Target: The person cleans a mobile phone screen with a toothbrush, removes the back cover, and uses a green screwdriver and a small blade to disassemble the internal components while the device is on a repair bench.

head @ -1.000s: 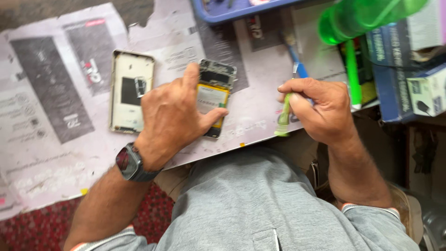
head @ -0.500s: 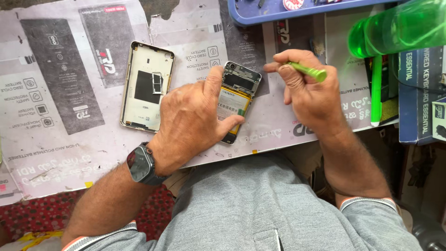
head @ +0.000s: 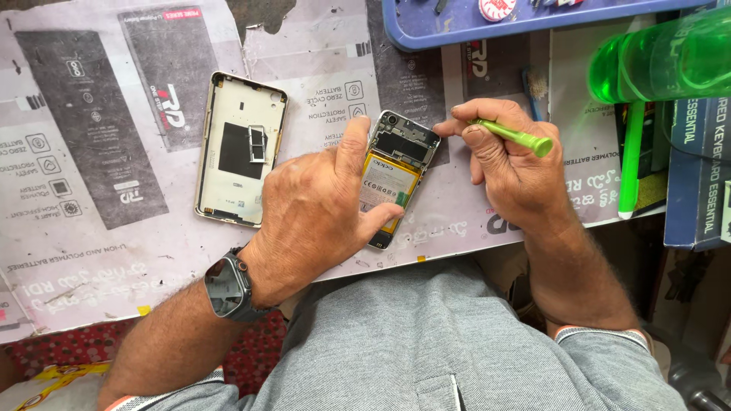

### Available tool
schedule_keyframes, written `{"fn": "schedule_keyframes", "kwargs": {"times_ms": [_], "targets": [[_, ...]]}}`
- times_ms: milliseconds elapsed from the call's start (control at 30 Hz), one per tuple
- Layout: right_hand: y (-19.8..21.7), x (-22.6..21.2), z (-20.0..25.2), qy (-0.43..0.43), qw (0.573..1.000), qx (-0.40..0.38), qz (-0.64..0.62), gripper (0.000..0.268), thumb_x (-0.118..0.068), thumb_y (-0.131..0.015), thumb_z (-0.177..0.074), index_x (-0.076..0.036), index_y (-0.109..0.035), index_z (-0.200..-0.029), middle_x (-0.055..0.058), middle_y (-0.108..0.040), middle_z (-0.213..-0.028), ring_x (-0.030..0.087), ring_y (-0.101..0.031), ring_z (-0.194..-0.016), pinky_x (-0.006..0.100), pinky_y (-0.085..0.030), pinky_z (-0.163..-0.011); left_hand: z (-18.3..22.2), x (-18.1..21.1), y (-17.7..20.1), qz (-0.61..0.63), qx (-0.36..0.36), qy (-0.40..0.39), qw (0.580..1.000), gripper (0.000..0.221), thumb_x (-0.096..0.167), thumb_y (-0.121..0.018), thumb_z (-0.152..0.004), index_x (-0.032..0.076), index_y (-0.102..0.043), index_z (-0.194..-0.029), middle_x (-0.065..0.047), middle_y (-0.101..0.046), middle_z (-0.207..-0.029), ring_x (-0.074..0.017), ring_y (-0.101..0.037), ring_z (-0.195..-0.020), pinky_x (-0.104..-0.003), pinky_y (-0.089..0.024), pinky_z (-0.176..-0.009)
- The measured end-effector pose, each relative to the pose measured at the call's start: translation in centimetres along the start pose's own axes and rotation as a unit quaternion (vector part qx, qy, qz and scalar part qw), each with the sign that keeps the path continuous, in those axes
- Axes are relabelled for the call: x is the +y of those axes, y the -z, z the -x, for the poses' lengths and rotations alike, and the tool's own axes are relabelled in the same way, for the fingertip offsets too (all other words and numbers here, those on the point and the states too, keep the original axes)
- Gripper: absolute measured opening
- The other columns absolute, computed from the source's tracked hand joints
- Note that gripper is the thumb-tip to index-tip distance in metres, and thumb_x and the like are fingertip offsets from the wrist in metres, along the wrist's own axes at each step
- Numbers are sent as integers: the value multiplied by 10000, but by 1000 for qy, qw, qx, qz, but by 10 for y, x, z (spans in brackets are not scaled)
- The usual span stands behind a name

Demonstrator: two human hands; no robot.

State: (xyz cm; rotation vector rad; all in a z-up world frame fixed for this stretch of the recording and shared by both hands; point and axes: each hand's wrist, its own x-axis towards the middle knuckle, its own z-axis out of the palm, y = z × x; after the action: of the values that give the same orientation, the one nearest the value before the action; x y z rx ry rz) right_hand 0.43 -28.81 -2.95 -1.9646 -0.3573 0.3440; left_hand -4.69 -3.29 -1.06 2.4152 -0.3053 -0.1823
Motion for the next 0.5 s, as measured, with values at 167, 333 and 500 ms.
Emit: {"fn": "schedule_keyframes", "kwargs": {"times_ms": [167,333,500], "targets": [[-4,-6,-2,-23,999,-2,-30,198,-80,-602,-1075,-13,-649,-1254,88,-759,-1122,46,-546,-662,199,-501,-591,-1,6,4,-7,1,-6,1000,898,433,-918,-668,-30,-493,-1310,-132,-651,-668,-332,-651,-592,-438,-505,-525],[-10,-20,-7,12,999,-8,34,231,-77,-646,-996,-27,-660,-1220,50,-785,-1030,58,-587,-604,217,-547,-547,-2,11,7,-8,-8,-12,1000,884,423,-908,-661,-61,-504,-1282,-154,-665,-668,-325,-675,-577,-418,-535,-517],[-11,-23,-10,38,997,-20,59,244,-92,-663,-977,-43,-661,-1216,39,-801,-1021,59,-616,-570,220,-567,-541,-2,11,5,-24,-53,18,998,909,473,-884,-690,-68,-498,-1310,-146,-677,-635,-311,-692,-538,-411,-549,-497]]}}
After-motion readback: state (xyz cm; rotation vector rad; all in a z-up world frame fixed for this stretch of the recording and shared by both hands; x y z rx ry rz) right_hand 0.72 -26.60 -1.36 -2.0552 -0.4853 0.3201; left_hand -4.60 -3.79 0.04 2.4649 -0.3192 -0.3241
